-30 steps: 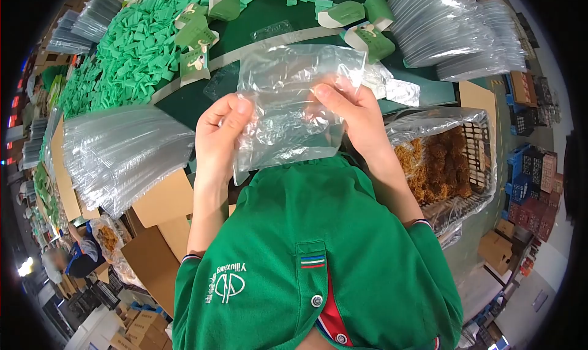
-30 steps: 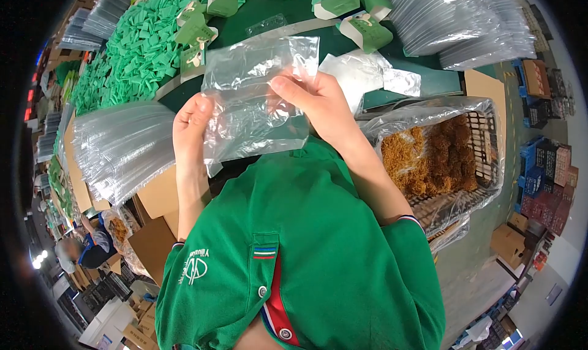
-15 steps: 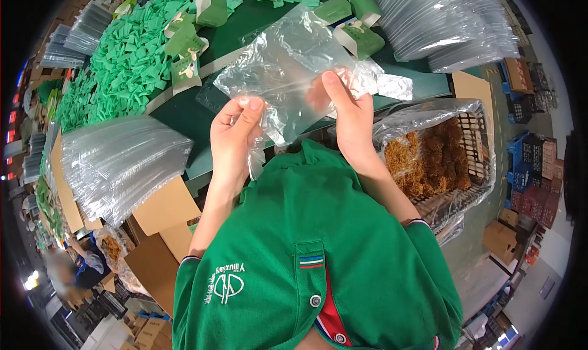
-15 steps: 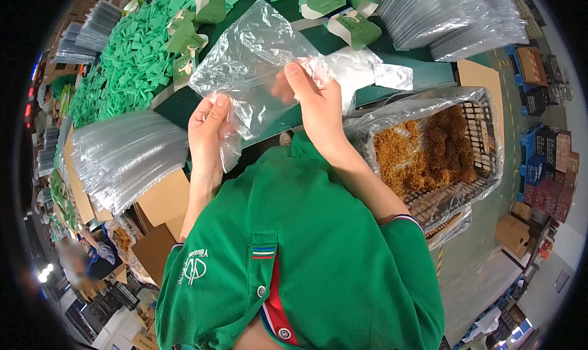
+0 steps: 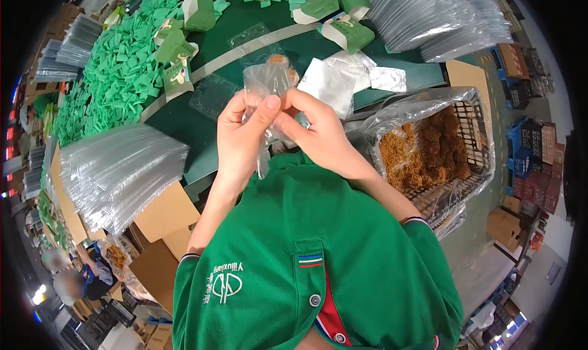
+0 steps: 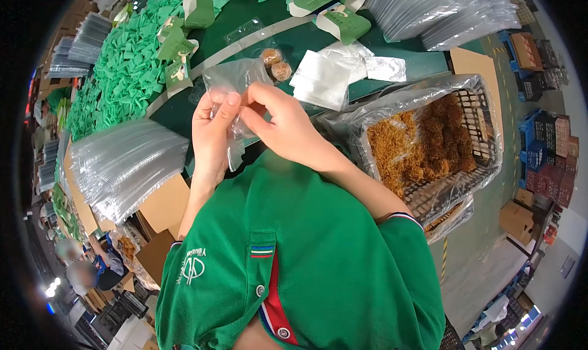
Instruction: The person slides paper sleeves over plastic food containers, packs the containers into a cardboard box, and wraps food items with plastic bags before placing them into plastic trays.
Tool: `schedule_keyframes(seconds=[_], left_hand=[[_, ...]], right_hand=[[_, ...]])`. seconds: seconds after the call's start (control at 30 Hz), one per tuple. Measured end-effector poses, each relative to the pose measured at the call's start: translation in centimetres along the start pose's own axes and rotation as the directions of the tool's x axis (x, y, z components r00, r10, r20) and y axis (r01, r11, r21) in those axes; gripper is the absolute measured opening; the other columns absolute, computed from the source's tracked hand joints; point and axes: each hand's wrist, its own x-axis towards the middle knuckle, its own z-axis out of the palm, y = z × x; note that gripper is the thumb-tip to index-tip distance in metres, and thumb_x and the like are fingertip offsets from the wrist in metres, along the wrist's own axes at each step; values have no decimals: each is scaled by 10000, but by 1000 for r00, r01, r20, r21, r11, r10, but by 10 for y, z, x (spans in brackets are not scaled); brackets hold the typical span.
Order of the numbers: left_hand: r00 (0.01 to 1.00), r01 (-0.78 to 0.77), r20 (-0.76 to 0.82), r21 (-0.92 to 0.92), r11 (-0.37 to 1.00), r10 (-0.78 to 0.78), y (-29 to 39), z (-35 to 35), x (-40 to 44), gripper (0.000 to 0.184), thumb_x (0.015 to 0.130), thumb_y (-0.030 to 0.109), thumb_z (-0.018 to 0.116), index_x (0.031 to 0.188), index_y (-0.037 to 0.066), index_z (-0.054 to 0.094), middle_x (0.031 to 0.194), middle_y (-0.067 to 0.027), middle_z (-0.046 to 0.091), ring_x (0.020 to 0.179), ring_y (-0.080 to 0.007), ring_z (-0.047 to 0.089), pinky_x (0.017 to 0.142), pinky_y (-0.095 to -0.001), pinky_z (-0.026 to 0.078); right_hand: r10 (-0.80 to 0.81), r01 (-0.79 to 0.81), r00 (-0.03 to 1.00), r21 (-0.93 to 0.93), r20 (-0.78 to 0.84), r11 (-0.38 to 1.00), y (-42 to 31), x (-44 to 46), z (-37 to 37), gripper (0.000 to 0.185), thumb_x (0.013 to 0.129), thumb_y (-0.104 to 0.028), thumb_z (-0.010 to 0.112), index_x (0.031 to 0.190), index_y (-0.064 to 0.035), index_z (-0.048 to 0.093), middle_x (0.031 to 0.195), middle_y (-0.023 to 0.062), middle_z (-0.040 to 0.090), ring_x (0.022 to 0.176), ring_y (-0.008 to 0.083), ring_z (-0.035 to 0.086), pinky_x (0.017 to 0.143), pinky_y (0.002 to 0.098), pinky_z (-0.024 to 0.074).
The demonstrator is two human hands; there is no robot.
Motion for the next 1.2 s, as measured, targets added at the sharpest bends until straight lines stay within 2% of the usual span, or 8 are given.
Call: schedule_keyframes(seconds=[0.3,0.6,0.67,0.77,0.87,1.0,1.13,1.2], left_hand=[[992,128,-28,40,991,-126,-3,-20,2,169,878,204,577,751,95,554,649,68,490,516,-9,346,481,-173,278],[975,223,16,-18,975,-222,-2,-22,3,172,877,199,566,755,79,556,628,49,464,540,-30,370,495,-187,277],[969,245,27,-17,969,-245,-2,-24,5,189,881,214,558,751,77,552,628,46,465,547,-32,372,501,-186,277],[957,283,42,75,956,-287,-5,-19,7,240,882,252,575,712,87,542,619,61,449,548,-17,354,496,-176,250],[948,283,90,205,937,-306,-9,-13,8,268,897,279,555,705,92,535,618,67,439,548,-8,338,489,-180,234],[946,233,158,276,933,-283,-8,-5,12,289,906,287,547,712,73,543,625,77,433,567,-1,337,495,-182,232],[968,114,164,392,913,-191,-9,0,15,243,883,225,581,719,47,557,627,48,456,575,-30,383,502,-197,276],[956,-79,281,522,849,-84,-15,1,16,195,856,178,602,723,41,563,628,5,478,576,-78,431,516,-216,321]], right_hand=[[223,-174,965,306,-135,936,8,-2,-19,61,867,-88,546,845,-45,508,744,-35,486,712,43,450,647,190,362],[250,-203,950,241,-186,949,30,-3,-42,59,845,-83,552,849,-36,517,756,-17,537,720,59,497,655,216,402],[146,-109,923,121,-356,987,23,-2,-47,73,822,-76,564,866,-32,525,829,27,559,775,116,524,697,261,416],[-389,233,892,-504,-230,832,-5,-1,-57,123,796,-71,578,900,-29,527,897,81,561,821,203,538,741,314,419],[-408,374,913,-398,-2,838,-34,-3,-42,165,775,-67,588,921,-28,523,904,118,551,823,271,538,758,345,420],[-99,95,993,-59,-66,994,7,-8,-15,144,854,-94,522,967,-7,497,906,148,534,805,254,548,725,332,437],[212,-210,976,-58,44,976,18,-9,-17,151,909,-125,438,1011,-26,489,848,168,572,723,293,572,672,349,450],[82,-47,992,-322,95,946,48,-15,-12,218,838,-198,511,1008,-62,506,808,176,601,747,357,579,628,393,450]])
